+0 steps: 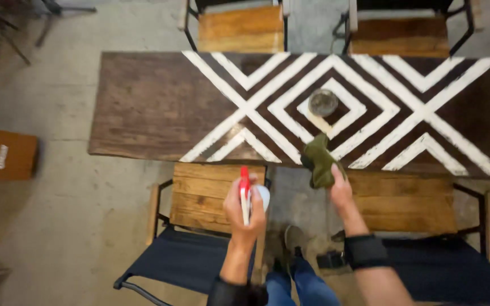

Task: The person sprays liquid from a red-capped bottle onto a wooden table and wipes it with a green cloth. They then move to a wooden stool and repeat the spray-and-wipe process on its surface.

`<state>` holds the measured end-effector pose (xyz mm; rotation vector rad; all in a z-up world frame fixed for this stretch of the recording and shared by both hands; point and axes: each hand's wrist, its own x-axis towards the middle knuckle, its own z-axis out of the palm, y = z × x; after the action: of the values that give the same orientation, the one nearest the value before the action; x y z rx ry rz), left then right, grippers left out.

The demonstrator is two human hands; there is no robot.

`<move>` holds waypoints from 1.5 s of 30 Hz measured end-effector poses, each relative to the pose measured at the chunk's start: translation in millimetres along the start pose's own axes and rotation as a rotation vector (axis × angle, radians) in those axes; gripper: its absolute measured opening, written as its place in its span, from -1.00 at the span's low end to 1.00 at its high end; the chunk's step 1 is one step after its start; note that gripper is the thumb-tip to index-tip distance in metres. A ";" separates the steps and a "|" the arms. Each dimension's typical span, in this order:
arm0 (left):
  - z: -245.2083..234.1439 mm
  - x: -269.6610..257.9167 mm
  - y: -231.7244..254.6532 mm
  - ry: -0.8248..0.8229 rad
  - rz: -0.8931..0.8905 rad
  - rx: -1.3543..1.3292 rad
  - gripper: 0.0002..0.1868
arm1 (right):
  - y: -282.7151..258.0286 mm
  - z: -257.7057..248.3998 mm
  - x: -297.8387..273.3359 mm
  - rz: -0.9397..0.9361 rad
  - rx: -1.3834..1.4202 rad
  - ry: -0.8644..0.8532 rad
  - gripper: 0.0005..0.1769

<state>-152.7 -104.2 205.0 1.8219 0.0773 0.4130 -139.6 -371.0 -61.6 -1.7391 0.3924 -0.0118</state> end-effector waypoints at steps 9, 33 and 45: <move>-93.0 -53.3 111.5 0.010 0.141 0.009 -0.77 | -167.9 6.8 -109.1 0.508 0.942 -0.171 -0.40; -489.6 -194.1 180.6 0.222 0.060 -0.026 -0.85 | -363.3 112.0 -407.8 0.069 0.719 -0.241 -0.55; -569.3 -232.1 189.1 0.388 -0.001 -0.041 -0.81 | -389.8 151.8 -437.0 0.105 0.653 -0.320 -0.54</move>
<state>-580.9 302.8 459.6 1.6808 0.3345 0.7583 -418.4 -50.9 369.5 -1.0501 0.2077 0.1924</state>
